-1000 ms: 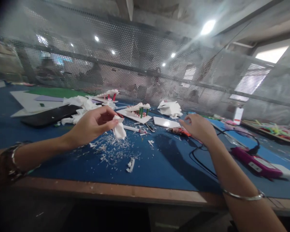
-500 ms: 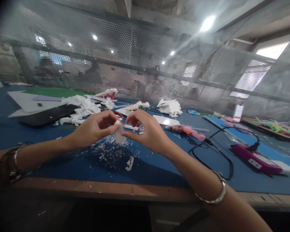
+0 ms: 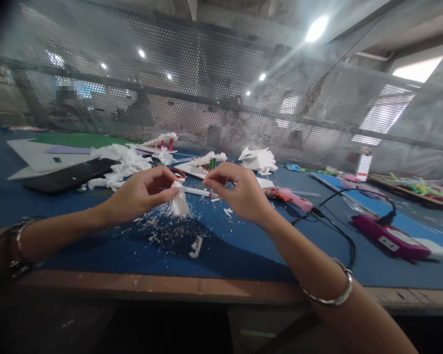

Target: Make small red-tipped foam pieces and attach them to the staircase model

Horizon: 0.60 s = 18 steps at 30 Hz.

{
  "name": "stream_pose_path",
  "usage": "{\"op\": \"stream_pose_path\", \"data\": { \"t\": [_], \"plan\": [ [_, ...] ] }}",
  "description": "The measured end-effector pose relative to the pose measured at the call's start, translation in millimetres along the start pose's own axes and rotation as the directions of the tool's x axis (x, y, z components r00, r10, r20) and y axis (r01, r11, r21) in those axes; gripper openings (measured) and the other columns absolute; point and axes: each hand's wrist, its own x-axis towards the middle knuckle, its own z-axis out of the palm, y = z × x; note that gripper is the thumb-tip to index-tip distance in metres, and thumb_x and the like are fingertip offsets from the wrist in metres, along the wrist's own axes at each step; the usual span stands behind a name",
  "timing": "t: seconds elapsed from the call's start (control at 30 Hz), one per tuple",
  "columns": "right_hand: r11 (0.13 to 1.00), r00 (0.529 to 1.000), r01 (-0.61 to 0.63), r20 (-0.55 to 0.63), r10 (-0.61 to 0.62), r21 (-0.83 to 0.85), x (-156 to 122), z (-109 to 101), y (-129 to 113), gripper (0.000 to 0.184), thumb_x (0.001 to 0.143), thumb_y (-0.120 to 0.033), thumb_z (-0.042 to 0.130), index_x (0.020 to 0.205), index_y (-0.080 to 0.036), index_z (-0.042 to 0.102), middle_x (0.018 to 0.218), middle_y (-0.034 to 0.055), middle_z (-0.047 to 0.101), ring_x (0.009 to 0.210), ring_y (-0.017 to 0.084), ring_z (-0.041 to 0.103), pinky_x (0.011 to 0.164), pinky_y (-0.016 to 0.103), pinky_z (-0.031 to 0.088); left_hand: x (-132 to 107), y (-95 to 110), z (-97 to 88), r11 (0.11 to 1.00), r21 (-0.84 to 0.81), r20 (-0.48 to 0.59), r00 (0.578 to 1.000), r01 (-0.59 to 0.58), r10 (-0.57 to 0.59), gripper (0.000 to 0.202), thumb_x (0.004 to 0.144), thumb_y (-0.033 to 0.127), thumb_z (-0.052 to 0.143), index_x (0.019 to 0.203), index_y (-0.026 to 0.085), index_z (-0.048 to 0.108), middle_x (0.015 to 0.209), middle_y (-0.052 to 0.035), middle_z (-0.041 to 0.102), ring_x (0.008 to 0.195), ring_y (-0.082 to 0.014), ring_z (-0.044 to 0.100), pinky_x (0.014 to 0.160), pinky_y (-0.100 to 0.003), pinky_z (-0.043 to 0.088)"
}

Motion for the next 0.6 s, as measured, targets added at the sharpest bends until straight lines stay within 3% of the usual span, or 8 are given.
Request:
{"op": "stream_pose_path", "data": {
  "t": [0.23, 0.33, 0.47, 0.53, 0.6],
  "plan": [
    [0.978, 0.971, -0.19, -0.127, 0.201, 0.089, 1.8, -5.6, 3.9, 0.01, 0.07, -0.023, 0.056, 0.065, -0.015, 0.058, 0.062, -0.0006, 0.057, 0.057, 0.009, 0.049, 0.053, 0.022, 0.039, -0.2, -0.4, -1.2, 0.997, 0.071, 0.003, 1.0, -0.003, 0.003, 0.02, 0.07, 0.034, 0.053, 0.073, 0.015, 0.047, 0.066, 0.0, 0.055, 0.057, -0.0089, 0.053, 0.052, -0.021, 0.046],
    [0.929, 0.949, -0.236, -0.14, 0.284, 0.284, 1.7, -5.2, 3.7, 0.01, 0.069, -0.025, 0.058, 0.065, -0.016, 0.057, 0.067, 0.0003, 0.058, 0.06, 0.009, 0.05, 0.056, 0.023, 0.041, -0.4, -1.4, -2.1, 0.996, 0.092, 0.005, 1.0, -0.006, 0.006, 0.02, 0.07, 0.034, 0.052, 0.073, 0.015, 0.047, 0.066, -0.0008, 0.056, 0.058, -0.0094, 0.054, 0.053, -0.021, 0.046],
    [0.752, 0.949, -0.193, -0.076, 0.307, 0.631, -0.2, -4.8, -0.5, 0.014, 0.076, -0.026, 0.05, 0.064, -0.019, 0.047, 0.086, 0.0007, 0.061, 0.064, 0.007, 0.051, 0.057, 0.022, 0.041, -0.6, -1.9, -2.2, 0.998, 0.068, 0.014, 1.0, 0.015, -0.016, 0.021, 0.07, 0.035, 0.053, 0.073, 0.015, 0.047, 0.067, -0.0013, 0.056, 0.058, -0.0099, 0.055, 0.053, -0.021, 0.047],
    [0.674, 0.964, -0.188, 0.004, 0.265, 0.715, -1.3, -4.5, -2.5, 0.014, 0.079, -0.027, 0.046, 0.067, -0.02, 0.044, 0.072, -0.0013, 0.061, 0.053, 0.006, 0.047, 0.049, 0.02, 0.037, -0.6, -1.3, -1.8, 0.998, 0.047, 0.018, 0.999, 0.034, -0.035, 0.021, 0.069, 0.034, 0.053, 0.073, 0.015, 0.047, 0.068, -0.0013, 0.056, 0.06, -0.0101, 0.055, 0.053, -0.021, 0.046],
    [0.655, 0.975, -0.202, 0.089, 0.202, 0.728, -2.3, -3.4, -2.7, 0.013, 0.081, -0.028, 0.044, 0.07, -0.02, 0.043, 0.05, -0.0056, 0.051, 0.042, 0.005, 0.039, 0.042, 0.019, 0.031, -0.6, -0.6, -1.4, 0.998, 0.034, 0.02, 0.999, 0.048, -0.049, 0.021, 0.069, 0.034, 0.054, 0.073, 0.014, 0.047, 0.069, -0.001, 0.055, 0.061, -0.01, 0.055, 0.054, -0.02, 0.046]
  ]
}}
